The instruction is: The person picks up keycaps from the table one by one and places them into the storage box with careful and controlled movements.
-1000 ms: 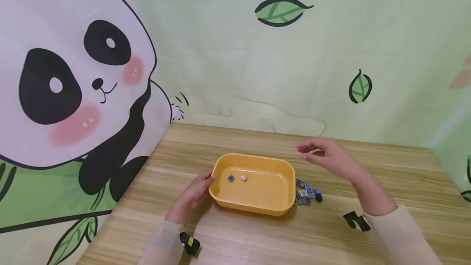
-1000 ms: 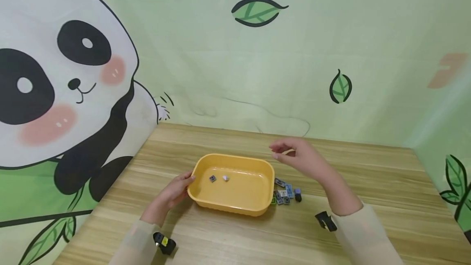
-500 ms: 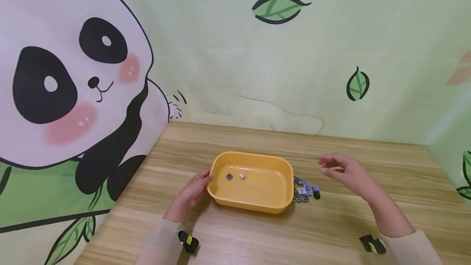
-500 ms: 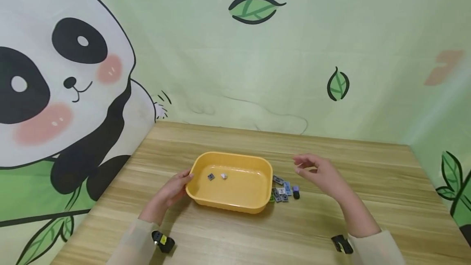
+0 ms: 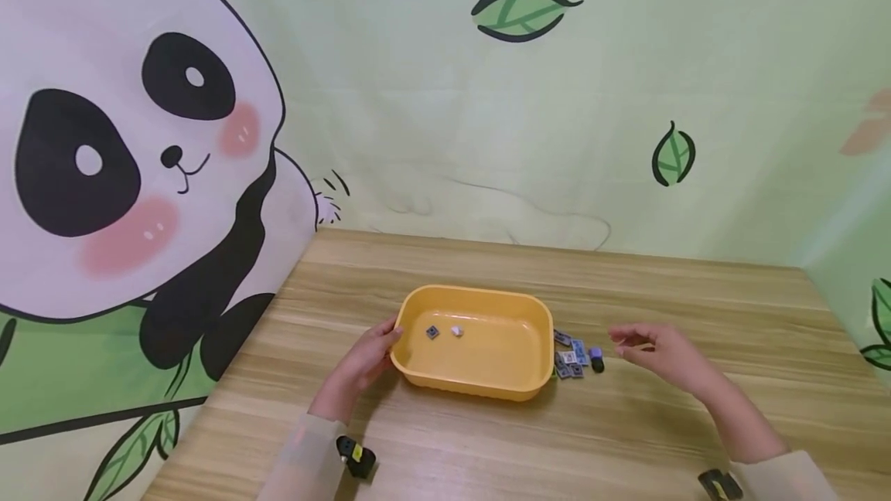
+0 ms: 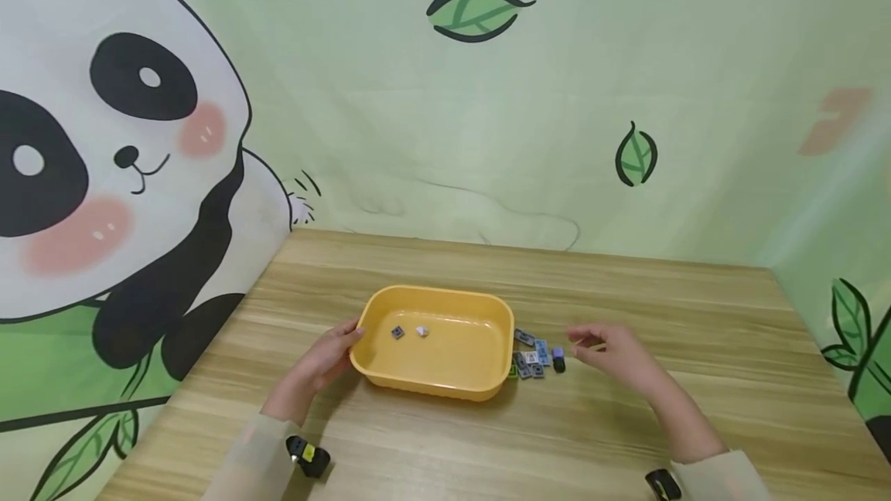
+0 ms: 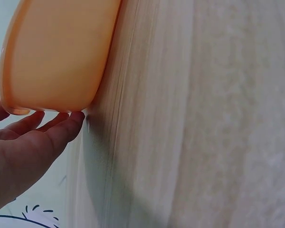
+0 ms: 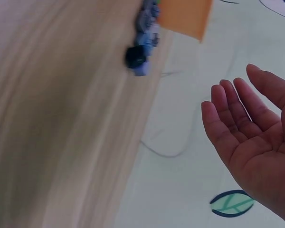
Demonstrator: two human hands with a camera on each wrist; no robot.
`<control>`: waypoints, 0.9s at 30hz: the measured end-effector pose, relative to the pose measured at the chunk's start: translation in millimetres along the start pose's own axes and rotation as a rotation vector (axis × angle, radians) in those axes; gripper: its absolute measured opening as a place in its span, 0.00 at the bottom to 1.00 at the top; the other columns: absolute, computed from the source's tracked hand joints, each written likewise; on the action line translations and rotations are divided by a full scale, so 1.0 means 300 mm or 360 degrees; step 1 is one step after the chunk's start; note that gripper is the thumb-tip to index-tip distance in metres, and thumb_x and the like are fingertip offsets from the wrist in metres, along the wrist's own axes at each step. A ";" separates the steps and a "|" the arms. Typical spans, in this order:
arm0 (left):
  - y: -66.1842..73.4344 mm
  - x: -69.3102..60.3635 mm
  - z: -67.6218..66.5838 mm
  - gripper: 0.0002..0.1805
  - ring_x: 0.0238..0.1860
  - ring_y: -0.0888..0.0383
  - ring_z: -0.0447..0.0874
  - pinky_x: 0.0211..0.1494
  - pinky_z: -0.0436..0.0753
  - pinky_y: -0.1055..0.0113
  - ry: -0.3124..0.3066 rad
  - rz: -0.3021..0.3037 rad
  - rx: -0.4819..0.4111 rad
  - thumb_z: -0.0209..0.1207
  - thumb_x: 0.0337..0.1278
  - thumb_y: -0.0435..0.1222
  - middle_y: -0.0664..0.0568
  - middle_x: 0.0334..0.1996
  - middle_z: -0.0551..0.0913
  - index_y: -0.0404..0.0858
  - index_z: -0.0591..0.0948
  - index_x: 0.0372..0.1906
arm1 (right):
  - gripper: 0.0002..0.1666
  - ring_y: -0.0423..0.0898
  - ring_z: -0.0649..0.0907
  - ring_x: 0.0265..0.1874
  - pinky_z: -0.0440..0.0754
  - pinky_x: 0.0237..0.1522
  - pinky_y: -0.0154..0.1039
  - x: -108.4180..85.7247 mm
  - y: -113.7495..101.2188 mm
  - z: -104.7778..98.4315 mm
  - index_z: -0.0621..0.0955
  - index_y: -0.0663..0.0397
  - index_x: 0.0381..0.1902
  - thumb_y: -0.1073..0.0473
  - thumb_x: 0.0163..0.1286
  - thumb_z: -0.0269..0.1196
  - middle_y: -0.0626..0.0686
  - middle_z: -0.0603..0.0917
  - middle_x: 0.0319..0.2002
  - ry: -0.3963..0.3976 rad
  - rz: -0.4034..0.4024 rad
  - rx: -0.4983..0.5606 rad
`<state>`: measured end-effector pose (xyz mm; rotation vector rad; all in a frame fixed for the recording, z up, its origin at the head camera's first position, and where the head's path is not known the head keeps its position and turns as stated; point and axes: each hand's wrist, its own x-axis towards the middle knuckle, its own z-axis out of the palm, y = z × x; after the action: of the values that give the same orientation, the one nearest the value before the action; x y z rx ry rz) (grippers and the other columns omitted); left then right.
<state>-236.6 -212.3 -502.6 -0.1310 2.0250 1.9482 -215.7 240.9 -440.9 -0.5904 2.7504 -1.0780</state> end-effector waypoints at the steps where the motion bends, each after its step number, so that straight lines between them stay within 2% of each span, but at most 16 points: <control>1: 0.001 -0.001 -0.001 0.30 0.67 0.47 0.74 0.59 0.82 0.68 0.0002 -0.0002 -0.0001 0.39 0.82 0.34 0.26 0.77 0.60 0.28 0.51 0.80 | 0.21 0.45 0.86 0.45 0.85 0.45 0.30 0.000 0.008 0.006 0.81 0.72 0.58 0.62 0.73 0.64 0.67 0.88 0.51 -0.0018 -0.0006 -0.0009; 3: 0.003 -0.003 -0.002 0.31 0.67 0.48 0.74 0.59 0.82 0.68 0.0007 -0.0009 0.0004 0.39 0.82 0.35 0.26 0.77 0.60 0.28 0.51 0.80 | 0.21 0.52 0.87 0.45 0.86 0.44 0.32 0.001 0.022 0.020 0.81 0.73 0.57 0.63 0.72 0.64 0.67 0.87 0.51 -0.0052 0.0002 -0.0025; 6: 0.005 -0.005 -0.001 0.30 0.68 0.47 0.73 0.60 0.82 0.68 0.0015 -0.0024 0.0011 0.39 0.82 0.34 0.27 0.77 0.59 0.28 0.51 0.80 | 0.20 0.56 0.88 0.44 0.88 0.44 0.38 0.002 0.042 0.041 0.81 0.75 0.56 0.65 0.71 0.64 0.69 0.87 0.50 -0.0094 0.0005 -0.0018; 14: 0.008 0.000 0.006 0.31 0.72 0.43 0.68 0.68 0.80 0.63 -0.0018 -0.0016 -0.0025 0.38 0.82 0.34 0.26 0.78 0.57 0.26 0.49 0.80 | 0.19 0.55 0.88 0.40 0.89 0.42 0.43 0.024 0.076 0.085 0.83 0.76 0.52 0.67 0.66 0.67 0.69 0.88 0.45 -0.0095 -0.0034 -0.0086; 21: 0.003 0.002 0.003 0.30 0.71 0.45 0.70 0.64 0.80 0.68 -0.0014 -0.0019 -0.0026 0.39 0.82 0.34 0.27 0.78 0.58 0.26 0.50 0.80 | 0.19 0.53 0.87 0.38 0.88 0.39 0.40 0.045 0.087 0.103 0.83 0.76 0.50 0.68 0.63 0.68 0.67 0.89 0.42 -0.0108 0.0037 -0.0131; 27: 0.000 0.003 0.000 0.31 0.72 0.44 0.70 0.66 0.80 0.66 -0.0017 -0.0001 -0.0029 0.39 0.82 0.34 0.26 0.77 0.58 0.25 0.50 0.80 | 0.17 0.50 0.86 0.37 0.85 0.36 0.34 0.052 0.094 0.113 0.83 0.75 0.48 0.69 0.62 0.68 0.65 0.89 0.40 -0.0118 0.0053 -0.0119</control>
<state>-237.6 -212.2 -502.7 -0.1248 2.0008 1.9630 -230.1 232.2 -484.4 -0.5796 2.7359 -0.9306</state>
